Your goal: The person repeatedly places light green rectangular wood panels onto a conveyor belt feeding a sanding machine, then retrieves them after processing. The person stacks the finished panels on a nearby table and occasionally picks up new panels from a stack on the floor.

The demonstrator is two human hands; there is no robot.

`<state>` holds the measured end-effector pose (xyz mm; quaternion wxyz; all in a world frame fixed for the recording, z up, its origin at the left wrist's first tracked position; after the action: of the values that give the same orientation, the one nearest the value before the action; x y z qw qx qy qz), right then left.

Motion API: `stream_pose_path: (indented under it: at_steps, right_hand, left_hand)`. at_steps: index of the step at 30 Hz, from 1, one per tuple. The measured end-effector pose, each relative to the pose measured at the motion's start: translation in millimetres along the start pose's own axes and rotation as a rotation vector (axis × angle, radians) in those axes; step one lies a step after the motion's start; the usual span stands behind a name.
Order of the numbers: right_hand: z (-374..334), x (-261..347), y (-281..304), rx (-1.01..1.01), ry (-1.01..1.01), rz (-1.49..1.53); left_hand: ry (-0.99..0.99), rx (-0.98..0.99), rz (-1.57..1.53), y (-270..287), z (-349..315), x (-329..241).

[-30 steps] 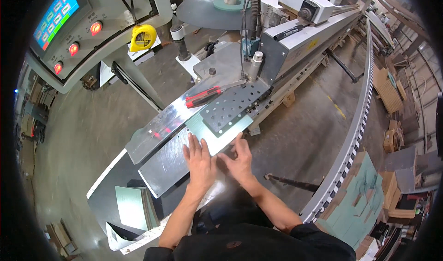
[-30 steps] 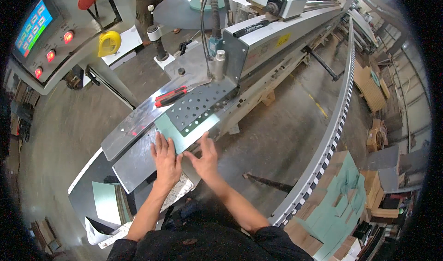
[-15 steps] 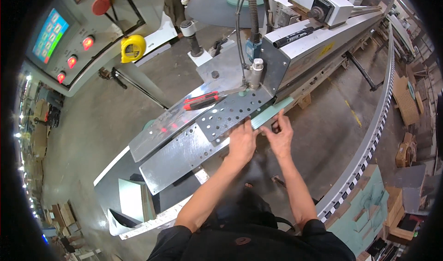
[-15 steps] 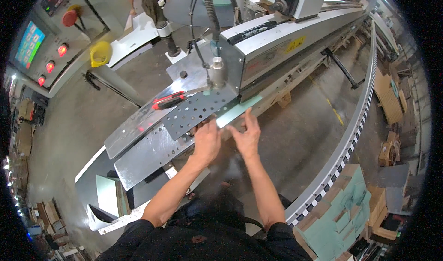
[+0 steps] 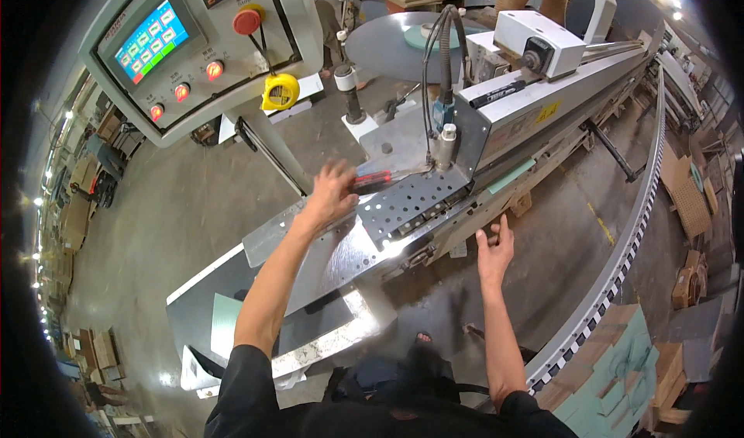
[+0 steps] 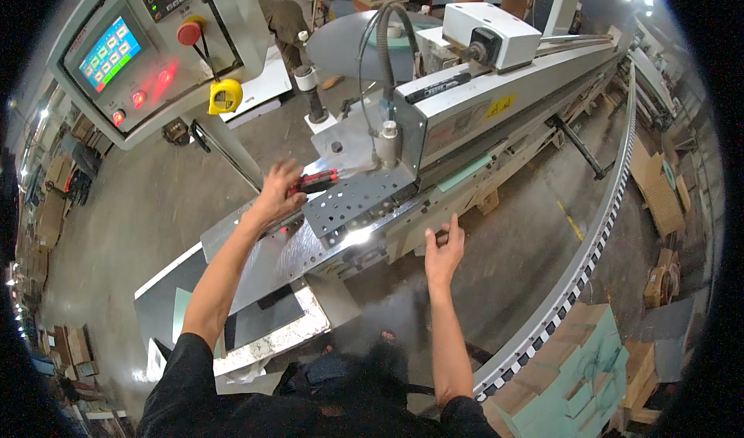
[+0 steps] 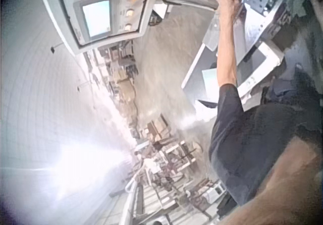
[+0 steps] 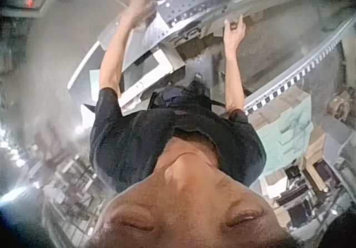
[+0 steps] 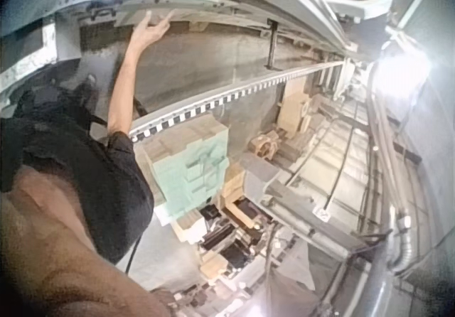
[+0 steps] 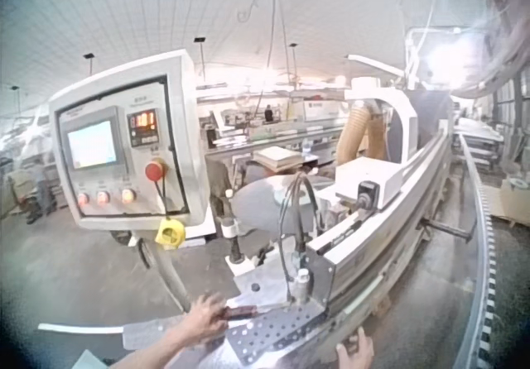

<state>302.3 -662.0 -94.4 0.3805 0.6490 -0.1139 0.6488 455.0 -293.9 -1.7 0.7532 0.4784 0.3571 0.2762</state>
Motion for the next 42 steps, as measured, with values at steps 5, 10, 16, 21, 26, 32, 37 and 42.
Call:
stream_pose_path:
  at_steps: [5,10,16,21,26,32,37,42]
  right_hand:
    - [-20.2,-18.2,30.0,-0.086,-0.082,-0.028]
    - [-38.7,-28.3,38.5,-0.128,-0.054,-0.019]
    - [-55.0,-19.2,30.4,-0.112,-0.055,0.020]
    - [-78.9,7.6,23.2,-0.122,-0.041,0.072]
    - [-131.8,54.1,-5.7,0.019,0.036,0.160]
    - [-231.6,87.9,-60.5,0.366,0.115,0.083]
    - [-297.0,109.4,-89.9,0.603,0.179,0.058]
    - [-327.1,121.6,-96.9,0.639,0.190,0.079]
  left_hand:
    - [-0.034,-0.222,-0.160,-18.3,10.0,14.2]
    - [-0.001,-0.220,0.123,-29.3,32.3,-2.9]
    - [-0.074,-0.159,0.316,-54.3,59.1,-12.3]
    - [0.205,-0.220,0.017,-28.6,13.9,14.0]
    - [0.220,-0.605,-0.099,85.5,-144.2,3.7]
    - [0.656,-0.141,0.263,133.1,-400.0,28.7]
    - [0.869,0.140,0.213,113.1,-481.7,27.3]
    - [0.909,0.162,0.153,115.3,-485.8,43.5]
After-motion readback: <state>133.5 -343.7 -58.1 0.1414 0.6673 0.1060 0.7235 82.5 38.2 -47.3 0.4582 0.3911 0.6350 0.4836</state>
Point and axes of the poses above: each hand's wrist, its own z-axis towards the middle knuckle, its own y-axis out of the back of the hand, x = y × z, the point moved 6 cm from there along z, towards the middle knuckle, and after that the axes turned 7 degrees about -y, right-handed, at the moved point
